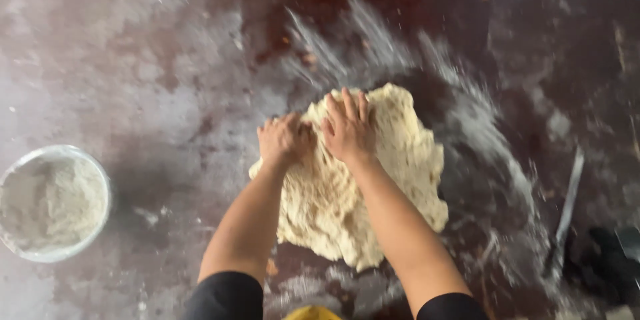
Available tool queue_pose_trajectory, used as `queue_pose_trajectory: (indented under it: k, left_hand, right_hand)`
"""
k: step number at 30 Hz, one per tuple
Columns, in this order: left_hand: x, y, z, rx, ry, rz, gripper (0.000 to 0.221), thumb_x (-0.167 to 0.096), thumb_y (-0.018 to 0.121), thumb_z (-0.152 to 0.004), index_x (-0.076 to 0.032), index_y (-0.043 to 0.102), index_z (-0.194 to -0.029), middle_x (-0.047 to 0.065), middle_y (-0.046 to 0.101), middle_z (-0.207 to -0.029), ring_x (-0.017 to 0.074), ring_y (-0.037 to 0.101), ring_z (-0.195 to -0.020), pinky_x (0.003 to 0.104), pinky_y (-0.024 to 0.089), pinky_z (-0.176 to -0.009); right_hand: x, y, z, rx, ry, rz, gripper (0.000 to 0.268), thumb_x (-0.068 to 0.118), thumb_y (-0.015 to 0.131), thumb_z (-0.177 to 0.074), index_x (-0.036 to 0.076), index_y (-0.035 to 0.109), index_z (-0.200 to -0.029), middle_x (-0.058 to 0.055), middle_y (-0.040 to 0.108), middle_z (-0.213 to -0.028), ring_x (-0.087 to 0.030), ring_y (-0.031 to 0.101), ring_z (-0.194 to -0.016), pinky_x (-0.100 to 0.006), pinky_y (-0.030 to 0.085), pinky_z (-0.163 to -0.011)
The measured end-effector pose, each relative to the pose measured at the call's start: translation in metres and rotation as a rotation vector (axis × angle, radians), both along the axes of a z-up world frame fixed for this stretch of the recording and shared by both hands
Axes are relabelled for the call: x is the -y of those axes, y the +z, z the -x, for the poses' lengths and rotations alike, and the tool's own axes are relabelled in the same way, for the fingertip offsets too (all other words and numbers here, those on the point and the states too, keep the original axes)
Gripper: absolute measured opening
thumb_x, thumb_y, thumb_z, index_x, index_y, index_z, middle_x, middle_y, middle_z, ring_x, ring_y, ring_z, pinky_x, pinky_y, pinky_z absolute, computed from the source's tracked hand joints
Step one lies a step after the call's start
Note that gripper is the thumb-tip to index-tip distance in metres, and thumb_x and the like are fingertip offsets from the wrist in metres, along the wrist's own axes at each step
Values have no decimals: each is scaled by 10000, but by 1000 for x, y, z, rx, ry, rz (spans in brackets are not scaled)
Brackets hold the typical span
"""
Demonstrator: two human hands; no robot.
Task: The person is kneading a large batch of dough on a wooden table in a bakery.
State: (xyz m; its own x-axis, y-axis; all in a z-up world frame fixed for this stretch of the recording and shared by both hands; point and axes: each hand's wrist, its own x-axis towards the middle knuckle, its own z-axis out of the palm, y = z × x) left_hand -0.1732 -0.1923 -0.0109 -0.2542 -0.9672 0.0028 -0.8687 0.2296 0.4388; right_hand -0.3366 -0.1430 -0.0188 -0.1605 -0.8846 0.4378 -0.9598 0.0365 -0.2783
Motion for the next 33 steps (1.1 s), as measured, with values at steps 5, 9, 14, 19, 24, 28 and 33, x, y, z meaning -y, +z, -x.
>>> queue_pose_trajectory:
  k: [5, 9, 14, 19, 24, 28, 33]
  left_hand:
    - [8, 3, 2, -42, 78, -106, 388, -526, 575, -944, -239, 748, -1138, 42, 747, -1148, 297, 615, -1136, 484, 408, -1005]
    - [41, -98, -9, -972, 240, -337, 478, -589, 554, -975, -241, 674, -1279, 8, 747, -1256, 257, 679, -1218, 460, 452, -1117]
    - [1, -12, 36, -92, 252, -97, 571, -559, 506, -922, -287, 589, -1418, 77, 549, -1476, 447, 329, -1408, 667, 199, -1130]
    - [6, 11, 50, -25, 148, 98, 532, -517, 445, -978, -176, 593, -1359, 120, 605, -1335, 399, 417, -1342, 635, 267, -1079]
    - [35, 13, 56, 32, 194, -227, 453, -436, 339, -1066, -158, 680, -1173, 106, 658, -1188, 295, 581, -1175, 572, 340, -1044]
    - [47, 8, 58, 10, 209, -196, 469, -426, 338, -1063, -159, 724, -1075, 86, 699, -1127, 279, 632, -1121, 542, 378, -1016]
    - [58, 6, 57, -44, 289, -215, 482, -418, 357, -1035, -164, 767, -1035, 84, 719, -1162, 293, 652, -1127, 504, 403, -995]
  right_hand:
    - [55, 22, 1, 21, -103, -473, 563, 613, 421, -950, 277, 595, -1366, -57, 482, -1503, -397, 321, -1424, -742, 146, -1117]
    - [78, 56, -10, 85, -244, -675, 526, 631, 396, -988, 279, 709, -1221, -17, 581, -1440, -346, 392, -1420, -716, 169, -1162]
    - [122, 44, 2, 92, -318, -679, 517, 579, 464, -962, 176, 768, -1074, -54, 690, -1256, -319, 509, -1286, -636, 269, -1104]
    - [138, 46, 13, 117, -341, -818, 515, 524, 493, -970, 107, 793, -937, -88, 756, -1042, -276, 639, -1118, -533, 349, -1077]
    - [132, 40, 17, 118, -283, -782, 519, 564, 504, -964, 151, 795, -845, -54, 769, -925, -254, 656, -1072, -473, 379, -1016]
    - [90, 9, 42, 146, -101, -642, 467, 599, 511, -916, 236, 745, -1096, -50, 736, -1098, -272, 583, -1162, -491, 354, -1038]
    - [-33, -15, 41, -62, 24, -544, 662, 606, 320, -988, 326, 304, -1588, -25, 168, -1692, -298, 176, -1548, -621, 80, -1197]
